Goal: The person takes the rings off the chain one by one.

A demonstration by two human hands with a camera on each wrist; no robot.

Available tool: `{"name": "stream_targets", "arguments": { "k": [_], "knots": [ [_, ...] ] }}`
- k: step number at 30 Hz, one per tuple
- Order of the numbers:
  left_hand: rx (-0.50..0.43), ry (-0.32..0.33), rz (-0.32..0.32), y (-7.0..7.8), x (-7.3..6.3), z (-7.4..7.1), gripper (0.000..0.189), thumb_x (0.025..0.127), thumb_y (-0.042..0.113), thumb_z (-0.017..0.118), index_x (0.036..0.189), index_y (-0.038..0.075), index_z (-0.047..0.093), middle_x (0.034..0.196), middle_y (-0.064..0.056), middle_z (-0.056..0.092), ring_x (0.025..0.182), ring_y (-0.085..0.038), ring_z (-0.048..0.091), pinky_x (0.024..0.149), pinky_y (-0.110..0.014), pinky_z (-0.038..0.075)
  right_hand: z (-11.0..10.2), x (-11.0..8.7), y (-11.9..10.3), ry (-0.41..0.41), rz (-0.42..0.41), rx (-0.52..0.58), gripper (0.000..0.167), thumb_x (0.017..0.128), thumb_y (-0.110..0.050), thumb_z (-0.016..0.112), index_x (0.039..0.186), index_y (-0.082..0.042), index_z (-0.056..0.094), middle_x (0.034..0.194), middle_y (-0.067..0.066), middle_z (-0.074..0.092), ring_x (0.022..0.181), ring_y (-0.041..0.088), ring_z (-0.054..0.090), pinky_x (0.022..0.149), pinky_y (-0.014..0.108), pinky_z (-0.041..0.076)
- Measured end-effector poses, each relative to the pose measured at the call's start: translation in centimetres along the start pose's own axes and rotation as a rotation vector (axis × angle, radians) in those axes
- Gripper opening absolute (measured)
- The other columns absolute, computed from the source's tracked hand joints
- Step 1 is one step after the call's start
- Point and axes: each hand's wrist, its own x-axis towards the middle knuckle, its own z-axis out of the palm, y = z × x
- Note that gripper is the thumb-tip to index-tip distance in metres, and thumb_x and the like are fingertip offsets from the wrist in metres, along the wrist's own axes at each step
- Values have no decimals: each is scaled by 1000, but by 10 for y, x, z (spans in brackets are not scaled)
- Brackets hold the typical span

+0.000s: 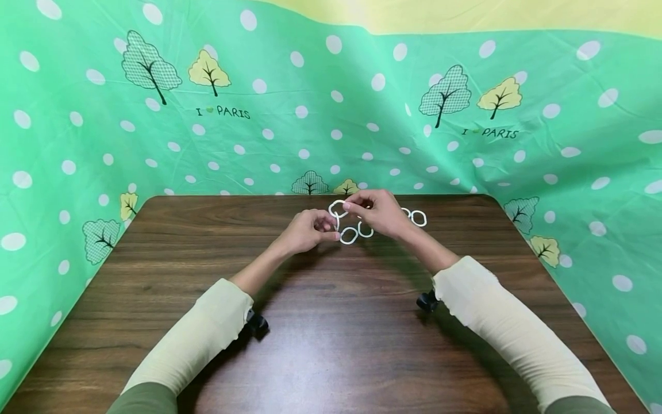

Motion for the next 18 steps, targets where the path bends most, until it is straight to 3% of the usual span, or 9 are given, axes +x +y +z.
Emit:
{"name": "stream_targets", "arguments": {
  "k": [11,18],
  "knots": [
    [-11,13,18,-2,0,4,11,100,17,88,102,9,81,96,-5,78,87,-13,66,83,-28,52,-1,0,3,4,-6,14,23,109,-26,77,118,-7,85,105,21,81,91,32,71,73,24,52],
    [-6,54,9,-2,-1,2,12,102,19,85,106,8,82,100,-6,79,90,-16,66,84,-30,51,-2,-3,7,-2,-33,7,23,110,-22,76,119,-2,83,102,20,82,90,30,71,74,24,52]
  ]
}}
